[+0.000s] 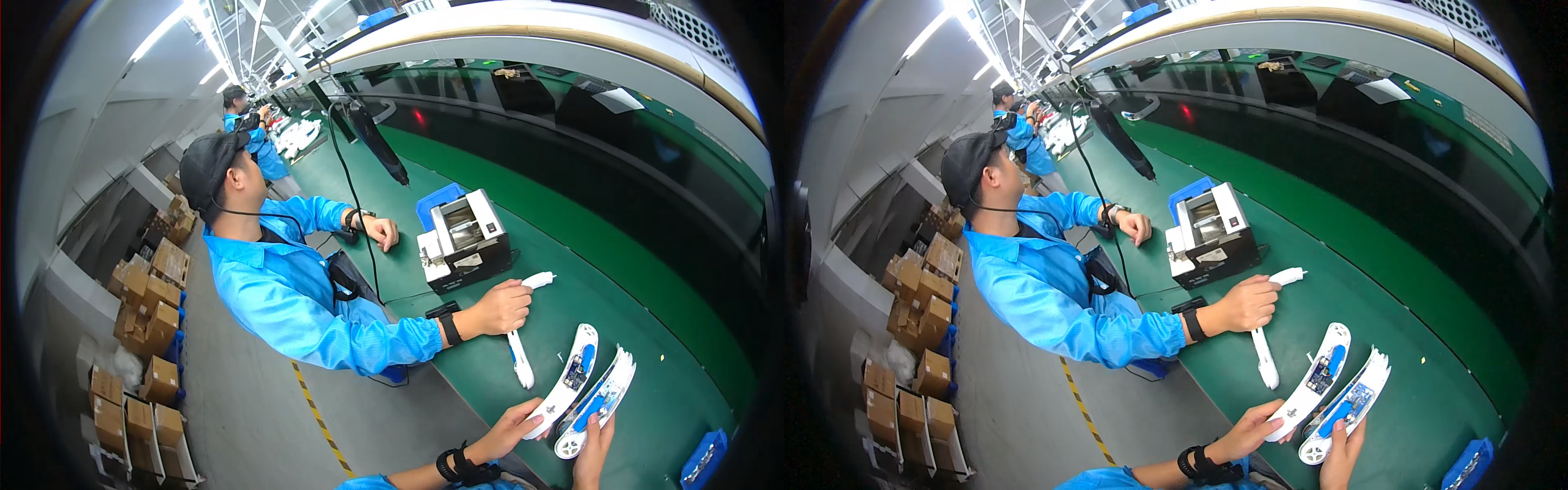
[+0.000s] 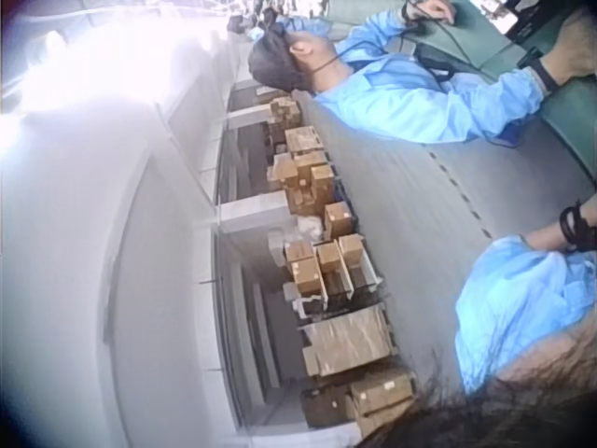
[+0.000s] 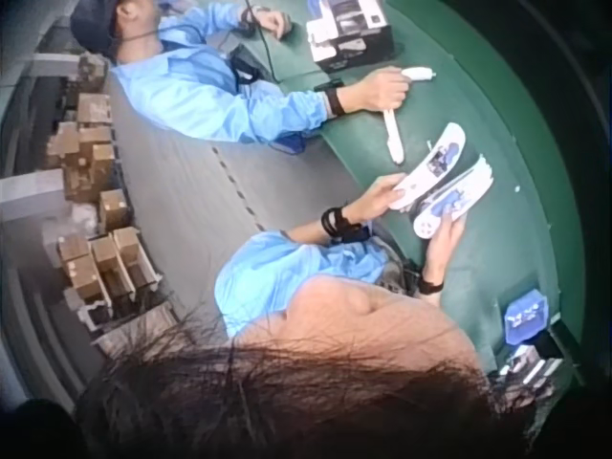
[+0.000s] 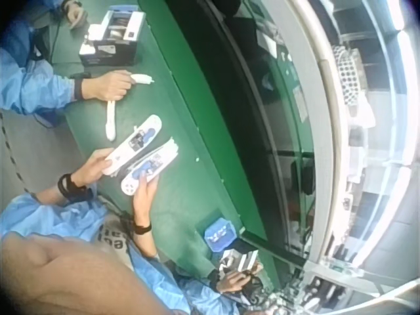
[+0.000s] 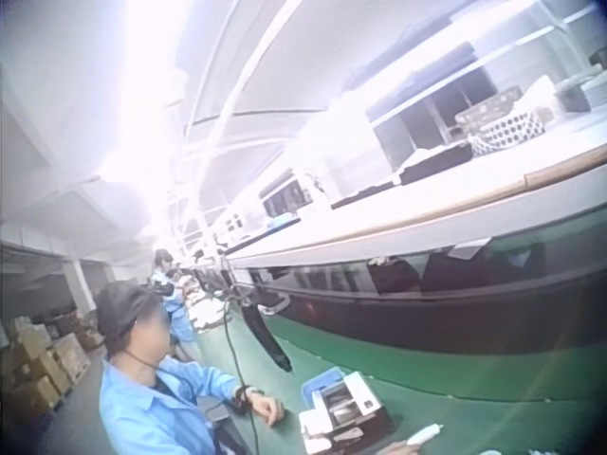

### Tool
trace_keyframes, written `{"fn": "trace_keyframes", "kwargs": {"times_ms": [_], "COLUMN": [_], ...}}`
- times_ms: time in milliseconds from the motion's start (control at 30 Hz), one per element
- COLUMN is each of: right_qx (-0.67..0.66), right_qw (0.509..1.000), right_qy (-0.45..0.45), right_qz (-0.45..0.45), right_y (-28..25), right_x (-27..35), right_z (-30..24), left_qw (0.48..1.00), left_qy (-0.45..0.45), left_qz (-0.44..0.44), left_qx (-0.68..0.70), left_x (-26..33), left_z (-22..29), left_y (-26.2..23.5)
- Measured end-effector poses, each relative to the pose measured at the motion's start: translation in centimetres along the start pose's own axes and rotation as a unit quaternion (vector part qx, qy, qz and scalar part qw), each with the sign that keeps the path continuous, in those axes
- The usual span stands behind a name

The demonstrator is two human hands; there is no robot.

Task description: The recorder uses an electric screwdriver to attach internal components to white plastic housings at a factory workbench.

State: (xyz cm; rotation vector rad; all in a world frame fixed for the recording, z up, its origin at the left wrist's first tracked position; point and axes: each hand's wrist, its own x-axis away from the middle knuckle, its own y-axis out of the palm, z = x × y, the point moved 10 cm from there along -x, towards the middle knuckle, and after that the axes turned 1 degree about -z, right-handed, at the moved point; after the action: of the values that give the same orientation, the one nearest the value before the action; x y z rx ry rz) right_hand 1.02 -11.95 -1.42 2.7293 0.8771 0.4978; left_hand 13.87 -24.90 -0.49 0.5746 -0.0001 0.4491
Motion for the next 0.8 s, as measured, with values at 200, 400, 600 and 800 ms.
{"fn": "trace_keyframes", "kwargs": {"times_ms": [200,400,600,800], "right_qx": [-0.001,0.005,0.002,-0.008], "right_qw": [1.0,1.0,1.0,1.0], "right_qy": [-0.003,-0.008,-0.01,-0.009], "right_qz": [0.002,-0.001,-0.006,-0.007], "right_y": [0.3,0.6,1.1,1.1], "right_x": [0.0,-0.1,-0.2,-0.1], "right_z": [-0.4,-1.0,-1.5,-1.5], "left_qw": [1.0,1.0,1.0,1.0], "left_qy": [0.004,0.006,0.015,0.006], "left_qz": [-0.009,-0.005,-0.011,-0.008], "left_qx": [0.0,0.011,0.014,0.025], "left_x": [-0.3,-0.5,-0.5,-0.5], "left_z": [0.1,0.3,0.1,-0.3], "left_y": [0.1,0.3,0.1,0.0]}}
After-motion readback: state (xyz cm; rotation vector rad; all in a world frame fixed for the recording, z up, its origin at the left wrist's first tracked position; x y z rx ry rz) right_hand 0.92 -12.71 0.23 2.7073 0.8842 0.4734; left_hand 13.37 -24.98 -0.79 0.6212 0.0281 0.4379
